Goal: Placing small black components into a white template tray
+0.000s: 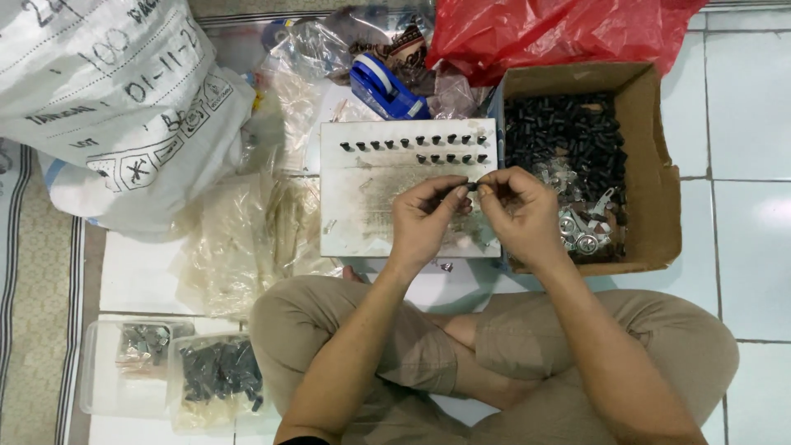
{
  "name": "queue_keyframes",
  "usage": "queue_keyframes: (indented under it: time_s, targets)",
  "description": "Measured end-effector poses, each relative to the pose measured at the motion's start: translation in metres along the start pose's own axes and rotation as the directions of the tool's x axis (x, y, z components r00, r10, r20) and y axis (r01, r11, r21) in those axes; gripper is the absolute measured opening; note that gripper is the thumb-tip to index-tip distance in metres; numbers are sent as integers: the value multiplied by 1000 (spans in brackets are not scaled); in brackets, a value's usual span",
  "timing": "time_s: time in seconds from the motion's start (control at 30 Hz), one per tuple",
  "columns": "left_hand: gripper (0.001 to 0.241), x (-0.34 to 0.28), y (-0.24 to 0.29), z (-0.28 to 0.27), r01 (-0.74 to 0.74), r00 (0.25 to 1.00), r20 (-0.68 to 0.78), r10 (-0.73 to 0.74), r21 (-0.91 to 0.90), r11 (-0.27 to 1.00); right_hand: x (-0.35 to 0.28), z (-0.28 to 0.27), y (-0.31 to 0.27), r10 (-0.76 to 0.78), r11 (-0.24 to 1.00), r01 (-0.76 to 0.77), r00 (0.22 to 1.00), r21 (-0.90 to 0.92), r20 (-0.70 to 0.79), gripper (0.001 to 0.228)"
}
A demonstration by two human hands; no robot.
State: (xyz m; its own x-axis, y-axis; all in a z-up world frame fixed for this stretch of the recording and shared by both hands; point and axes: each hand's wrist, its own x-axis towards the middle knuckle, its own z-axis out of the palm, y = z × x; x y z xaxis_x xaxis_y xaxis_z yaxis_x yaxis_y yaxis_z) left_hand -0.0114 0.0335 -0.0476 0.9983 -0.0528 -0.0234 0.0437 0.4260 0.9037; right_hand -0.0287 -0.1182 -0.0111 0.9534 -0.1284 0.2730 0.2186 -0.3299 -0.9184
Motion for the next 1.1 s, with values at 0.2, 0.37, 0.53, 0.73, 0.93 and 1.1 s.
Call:
queue_keyframes:
  time_s: [0.2,0.37,0.53,0.73,0.93,1.1]
  targets:
    - [14,-2,5,1,-41,999,18,40,64,997,-1,-2,-7,-69,980,87,992,-181,103,8]
    - [12,-3,8,0,-103,994,36,99,157,982,1,-3,-3,-84,960,121,984,-251,155,7]
    - [14,-12,-6,6,-56,998,3,56,91,994,-7,-3,14,-54,976,81,989,-204,136,7]
    - [15,-21,-25,13,47,994,-100,-47,-3,999,-9,-9,25,193,977,-205,964,53,183,16]
    - [13,-13,-21,5,60,985,-162,-58,9,998,7,4,30,144,989,-143,958,-23,247,14]
    - [60,-6,27,-16,273,953,-242,-183,421,865,39,32,14,-169,890,274,941,-364,294,10]
